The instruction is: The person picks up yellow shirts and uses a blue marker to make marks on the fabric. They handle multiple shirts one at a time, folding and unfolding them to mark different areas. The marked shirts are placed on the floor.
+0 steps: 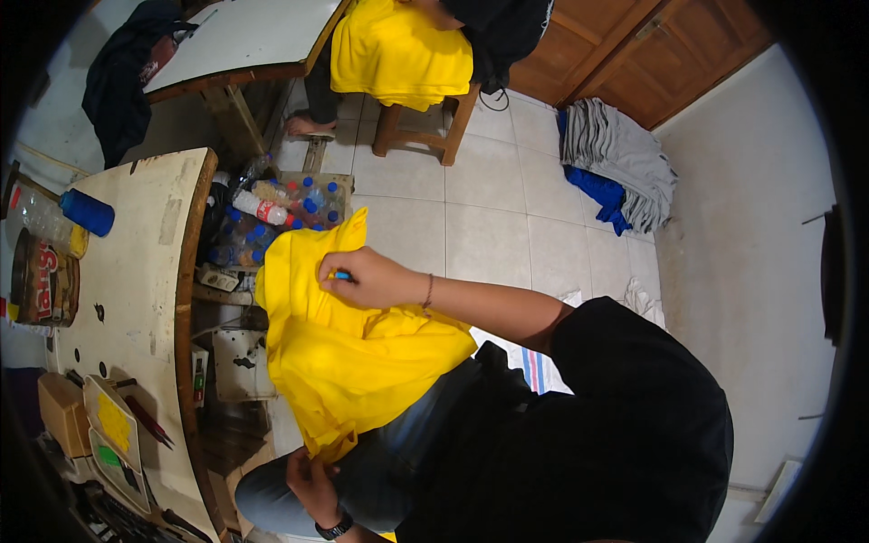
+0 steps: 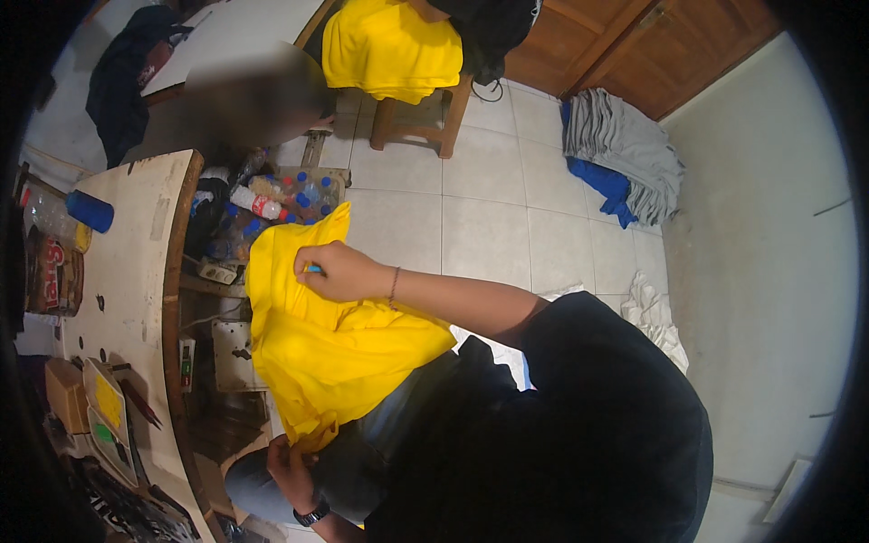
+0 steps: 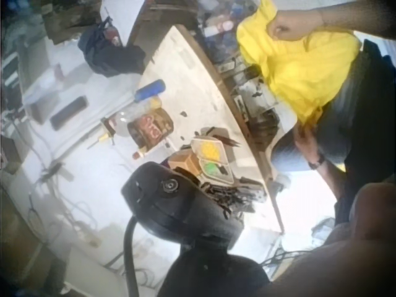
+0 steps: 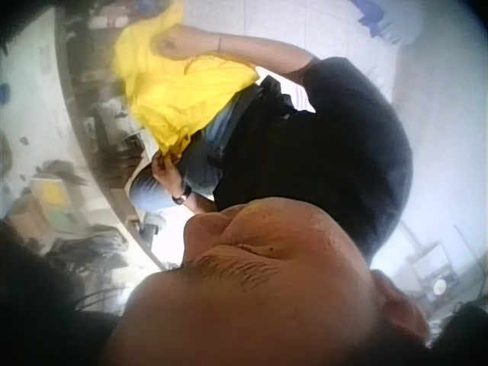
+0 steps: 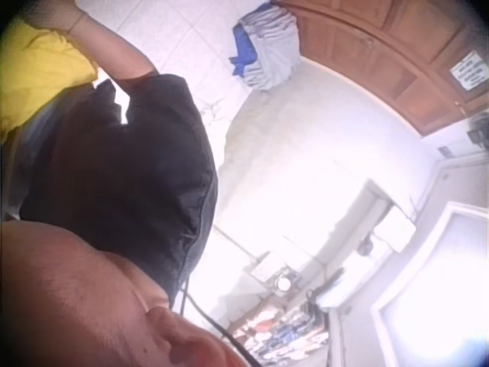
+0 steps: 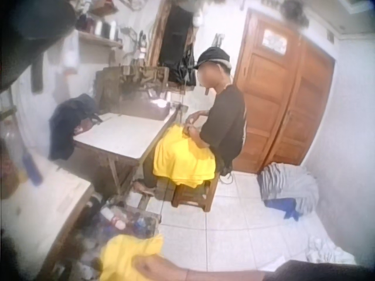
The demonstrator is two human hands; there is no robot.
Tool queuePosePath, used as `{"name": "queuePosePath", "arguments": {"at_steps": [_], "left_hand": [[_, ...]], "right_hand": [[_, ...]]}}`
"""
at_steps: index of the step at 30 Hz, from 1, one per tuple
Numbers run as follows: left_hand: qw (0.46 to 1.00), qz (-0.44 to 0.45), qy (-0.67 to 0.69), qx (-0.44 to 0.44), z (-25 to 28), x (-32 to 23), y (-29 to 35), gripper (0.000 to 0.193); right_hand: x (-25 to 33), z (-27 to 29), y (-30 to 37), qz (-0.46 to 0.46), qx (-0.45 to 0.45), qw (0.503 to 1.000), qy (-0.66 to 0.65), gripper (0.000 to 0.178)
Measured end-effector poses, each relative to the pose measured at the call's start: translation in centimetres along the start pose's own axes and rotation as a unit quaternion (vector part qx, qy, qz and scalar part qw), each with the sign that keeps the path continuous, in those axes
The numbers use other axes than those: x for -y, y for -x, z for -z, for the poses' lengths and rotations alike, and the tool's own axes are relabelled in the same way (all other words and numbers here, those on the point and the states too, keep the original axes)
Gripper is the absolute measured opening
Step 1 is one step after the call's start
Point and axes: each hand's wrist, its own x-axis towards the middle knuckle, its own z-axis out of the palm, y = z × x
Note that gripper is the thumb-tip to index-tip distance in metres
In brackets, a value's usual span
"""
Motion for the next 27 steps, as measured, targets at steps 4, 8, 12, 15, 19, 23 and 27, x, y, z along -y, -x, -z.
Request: {"name": "queuePosePath", "arguments": {"at_steps": [4, 8, 12, 15, 19, 23, 27], "left_hand": [[0.988, -0.01, 0.136, -0.067, -1.2, 0.3, 0.2, 0.014], [0.962, -0.034, 0.159, -0.221, -2.1, -0.2, -0.1, 0.022], [0.937, -0.099, 0.111, -0.315, -2.0, -1.2, 0.4, 0.023], [0.915, -0.183, 0.193, -0.304, -0.8, -2.1, 0.8, 0.026], [0.864, -0.241, 0.307, -0.319, -0.7, -10.2, 2.5, 0.032], [0.824, -0.327, 0.32, -0.335, 0.4, -14.8, 2.2, 0.037], [0.798, -0.295, 0.429, -0.303, 0.7, -19.1, 2.0, 0.036]], "right_hand": [[0.5, -0.7, -0.1, -0.049, 0.07, 0.985, 0.149, 0.026], [2.3, 1.2, 0.2, -0.087, -0.019, 0.984, 0.151, 0.026], [4.7, 5.7, -0.5, 0.009, -0.153, 0.988, 0.023, 0.025], [7.8, 12.0, -0.6, 0.052, -0.234, 0.971, -0.003, 0.016], [16.1, 19.1, 0.5, 0.102, -0.327, 0.93, -0.136, 0.018], [20.4, 27.5, 2.2, 0.231, -0.331, 0.891, -0.207, 0.02], [24.7, 28.8, 3.4, 0.226, -0.268, 0.908, -0.23, 0.037]]}}
